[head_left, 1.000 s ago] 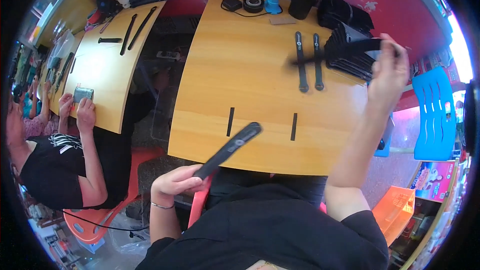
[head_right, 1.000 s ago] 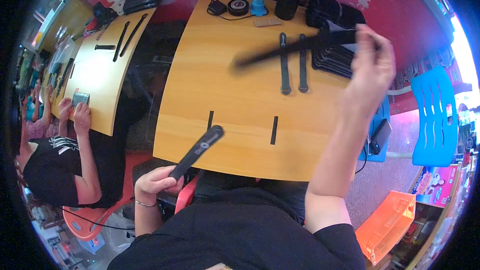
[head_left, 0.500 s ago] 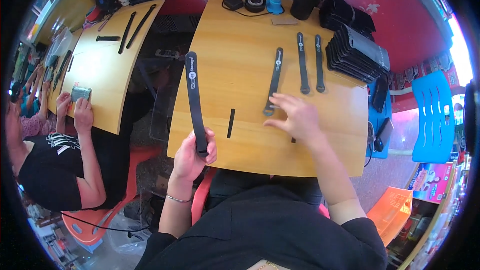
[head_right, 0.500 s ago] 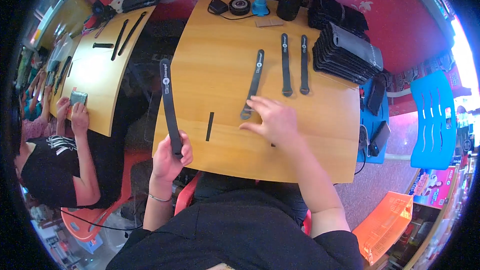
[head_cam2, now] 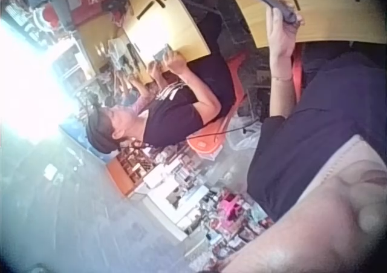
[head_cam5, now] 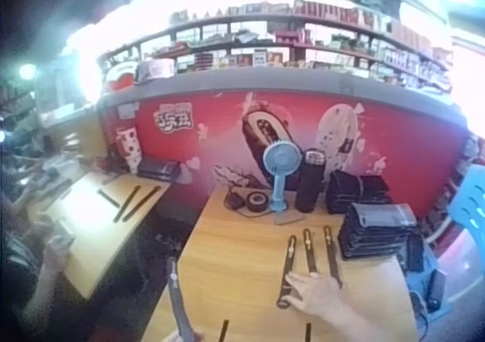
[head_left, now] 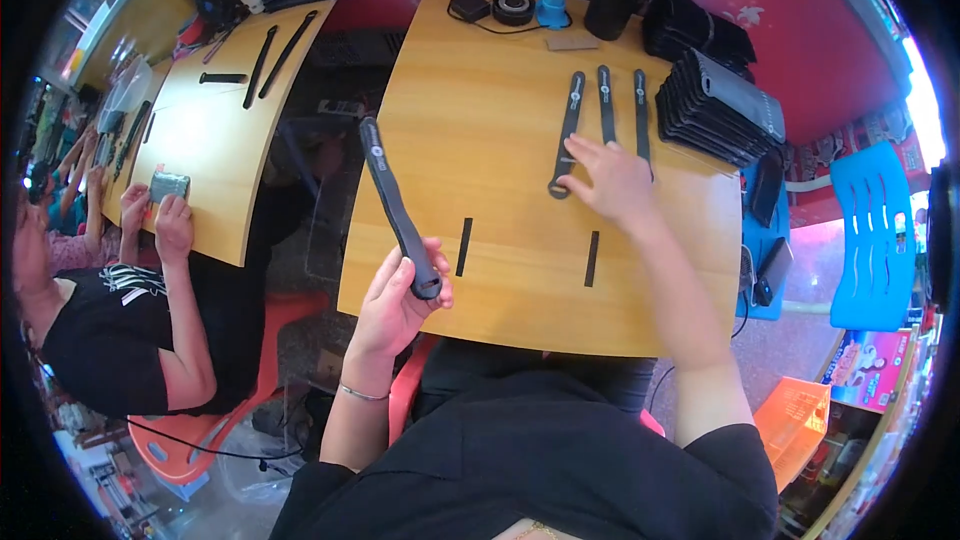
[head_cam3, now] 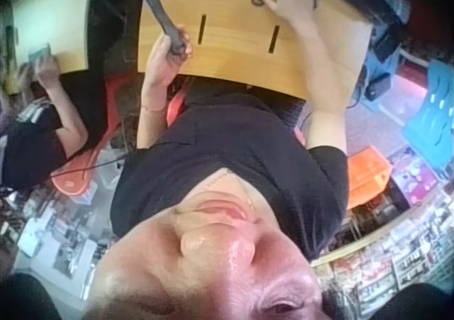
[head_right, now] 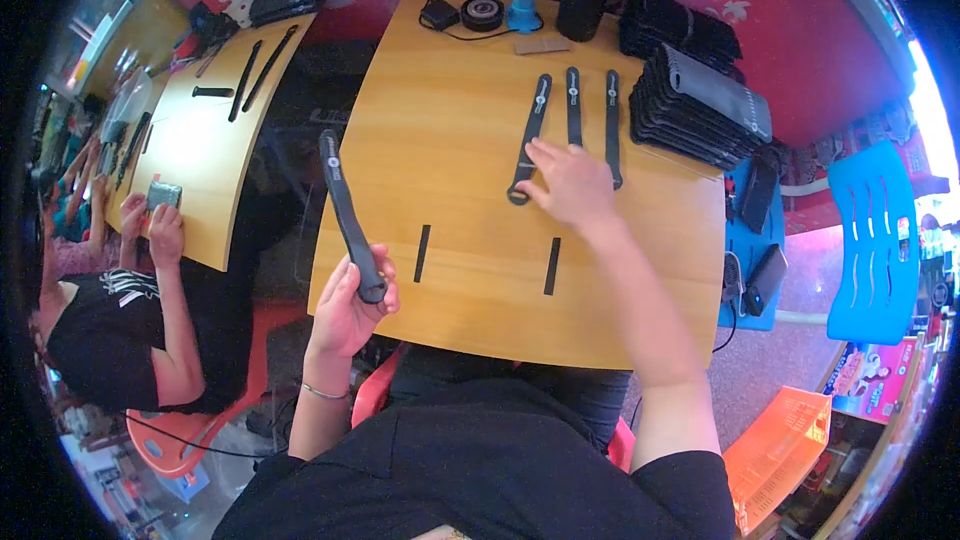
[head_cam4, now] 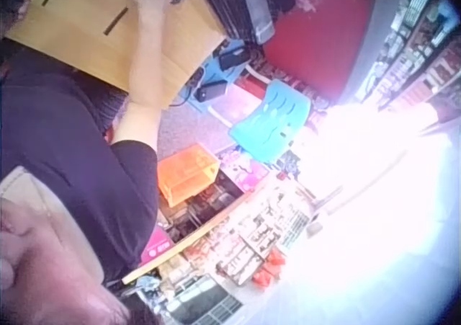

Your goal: The worker is inserting small rods into fabric straps and organizing them on a workbench.

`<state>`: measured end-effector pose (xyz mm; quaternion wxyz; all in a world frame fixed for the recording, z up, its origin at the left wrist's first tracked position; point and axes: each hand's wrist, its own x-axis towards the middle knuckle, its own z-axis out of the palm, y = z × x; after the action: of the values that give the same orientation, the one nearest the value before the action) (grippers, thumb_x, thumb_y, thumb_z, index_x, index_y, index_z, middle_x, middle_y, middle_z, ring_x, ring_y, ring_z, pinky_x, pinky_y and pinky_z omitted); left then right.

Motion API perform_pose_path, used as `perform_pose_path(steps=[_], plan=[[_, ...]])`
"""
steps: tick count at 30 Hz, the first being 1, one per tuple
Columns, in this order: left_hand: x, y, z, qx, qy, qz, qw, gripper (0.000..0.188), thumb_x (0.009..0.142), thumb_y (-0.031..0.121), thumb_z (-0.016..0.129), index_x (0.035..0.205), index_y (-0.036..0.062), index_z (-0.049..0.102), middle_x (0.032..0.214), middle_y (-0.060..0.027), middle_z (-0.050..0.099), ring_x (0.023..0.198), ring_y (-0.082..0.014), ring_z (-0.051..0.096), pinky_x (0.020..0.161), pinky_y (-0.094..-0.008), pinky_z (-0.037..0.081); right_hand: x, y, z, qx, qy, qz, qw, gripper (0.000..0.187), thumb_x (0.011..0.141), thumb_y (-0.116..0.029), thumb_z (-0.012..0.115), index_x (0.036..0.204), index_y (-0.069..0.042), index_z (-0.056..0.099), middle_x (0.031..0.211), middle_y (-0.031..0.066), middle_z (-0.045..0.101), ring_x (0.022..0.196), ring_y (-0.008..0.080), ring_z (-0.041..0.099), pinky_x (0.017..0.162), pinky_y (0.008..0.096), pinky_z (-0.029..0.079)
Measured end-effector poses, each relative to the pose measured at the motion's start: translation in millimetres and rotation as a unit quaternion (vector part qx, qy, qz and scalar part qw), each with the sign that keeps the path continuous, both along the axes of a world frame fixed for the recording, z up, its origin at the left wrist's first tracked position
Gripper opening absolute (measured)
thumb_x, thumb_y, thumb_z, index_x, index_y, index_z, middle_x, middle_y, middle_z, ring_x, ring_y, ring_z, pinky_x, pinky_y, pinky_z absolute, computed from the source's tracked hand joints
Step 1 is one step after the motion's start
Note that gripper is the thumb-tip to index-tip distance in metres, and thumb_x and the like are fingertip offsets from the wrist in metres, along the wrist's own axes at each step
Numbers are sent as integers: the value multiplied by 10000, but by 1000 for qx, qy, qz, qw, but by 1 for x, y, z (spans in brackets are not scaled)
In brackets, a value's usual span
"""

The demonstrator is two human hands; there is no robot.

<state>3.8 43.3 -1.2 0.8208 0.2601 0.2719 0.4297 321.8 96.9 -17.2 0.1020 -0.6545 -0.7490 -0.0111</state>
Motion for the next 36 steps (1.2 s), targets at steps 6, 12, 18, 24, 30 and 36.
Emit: perform_pose_path(steps=[6, 12, 18, 24, 30, 36], plan=[[9, 6, -1, 3, -36, -24, 999, 318, 989, 173, 393, 1248, -9, 427, 1018, -127, 565, 912, -271, 627, 811, -388, 535, 33, 22, 2, 28, -9, 45, 999, 501, 763, -421, 684, 1176, -147, 613, 1208, -1, 603, 1008, 212, 607, 785, 323, 507], [30, 6, 1, -11, -61, -4, 998, 303, 957, 120, 484, 1235, 7, 442, 1084, -146, 589, 1019, -319, 615, 873, -414, 534, -36, -36, 63, -21, 241, 35, 970, 305, 909, -233, 542, 1160, -77, 618, 948, 107, 658, 823, 272, 627, 700, 332, 479], [59, -1, 6, -22, -95, 32, 995, 285, 943, 114, 517, 1217, 45, 477, 1103, -135, 595, 1011, -276, 618, 870, -398, 540, -94, -96, 69, 38, 354, 70, 932, 337, 847, -69, 606, 1184, -58, 596, 835, 114, 651, 724, 258, 605, 641, 347, 474], [67, -11, 12, -1, -66, 72, 995, 289, 920, 76, 552, 1201, 61, 489, 1083, -114, 598, 984, -218, 620, 852, -374, 550, -108, -113, 67, 66, 340, 57, 936, 405, 820, -37, 622, 1221, -69, 573, 813, 83, 657, 668, 219, 578, 623, 326, 464], [70, -16, 21, 37, -59, 84, 994, 305, 911, 42, 553, 1206, 68, 481, 1081, -117, 592, 1011, -220, 606, 852, -378, 548, -110, -118, 66, 66, 389, 36, 918, 439, 818, -17, 619, 1247, -89, 560, 802, 73, 657, 642, 210, 576, 619, 321, 466], [67, -23, 11, 76, -13, 109, 991, 334, 903, 61, 567, 1220, 67, 463, 1123, -134, 599, 1086, -320, 581, 888, -424, 530, -109, -120, 61, 68, 413, 52, 907, 483, 783, 56, 605, 1227, -135, 588, 807, 79, 665, 638, 201, 588, 618, 324, 470]])
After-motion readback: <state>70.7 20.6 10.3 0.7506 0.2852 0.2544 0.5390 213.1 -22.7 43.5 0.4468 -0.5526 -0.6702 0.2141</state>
